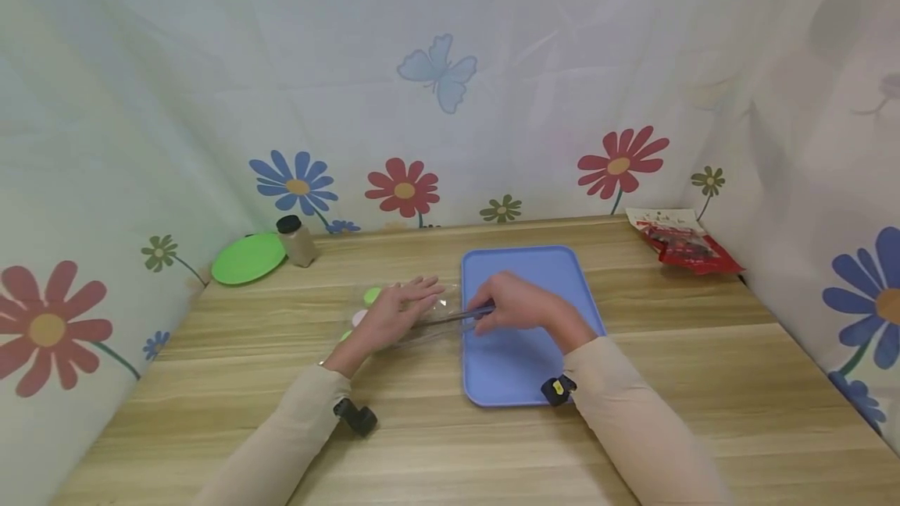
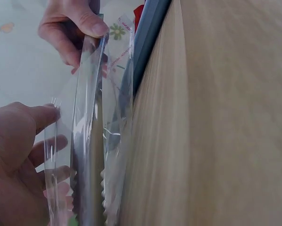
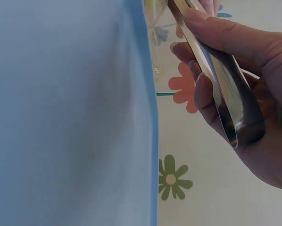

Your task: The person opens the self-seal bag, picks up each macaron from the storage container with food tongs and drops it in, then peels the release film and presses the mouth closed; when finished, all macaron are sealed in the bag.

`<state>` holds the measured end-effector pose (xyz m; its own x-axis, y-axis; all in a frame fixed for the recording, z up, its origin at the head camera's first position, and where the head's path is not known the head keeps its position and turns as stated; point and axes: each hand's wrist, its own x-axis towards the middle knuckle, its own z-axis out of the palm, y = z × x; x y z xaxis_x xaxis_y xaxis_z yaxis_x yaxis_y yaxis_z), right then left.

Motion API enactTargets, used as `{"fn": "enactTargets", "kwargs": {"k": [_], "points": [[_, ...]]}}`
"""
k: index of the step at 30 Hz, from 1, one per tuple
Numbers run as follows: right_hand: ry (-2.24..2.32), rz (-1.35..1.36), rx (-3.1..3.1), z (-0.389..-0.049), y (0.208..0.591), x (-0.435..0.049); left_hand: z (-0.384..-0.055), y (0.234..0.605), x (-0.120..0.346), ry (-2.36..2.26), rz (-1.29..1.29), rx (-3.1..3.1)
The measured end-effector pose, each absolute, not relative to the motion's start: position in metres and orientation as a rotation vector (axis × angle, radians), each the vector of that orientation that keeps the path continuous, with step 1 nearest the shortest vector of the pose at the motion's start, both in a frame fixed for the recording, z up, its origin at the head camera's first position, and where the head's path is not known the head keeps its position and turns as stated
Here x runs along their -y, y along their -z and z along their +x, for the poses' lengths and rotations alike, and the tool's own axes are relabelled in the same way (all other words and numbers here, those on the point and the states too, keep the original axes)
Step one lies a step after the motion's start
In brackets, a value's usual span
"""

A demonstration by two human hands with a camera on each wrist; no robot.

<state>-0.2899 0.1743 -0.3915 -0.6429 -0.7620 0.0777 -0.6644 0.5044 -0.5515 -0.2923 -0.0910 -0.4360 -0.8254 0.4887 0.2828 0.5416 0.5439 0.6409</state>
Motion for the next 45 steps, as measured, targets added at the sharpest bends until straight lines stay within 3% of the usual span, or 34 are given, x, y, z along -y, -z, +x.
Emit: {"fn": "enactTargets", "kwargs": {"k": [35,45], "points": [[0.800,-1.223,-2.549,-0.287,0.390,-0.175,-0.292,0.437,0.089,1.141,-0.894,2.695],[0.713,-1.163,-2.671,-0.282,0.375,-0.219,-0.293,0.438,0.091,1.155,-0.902,2.672]]}}
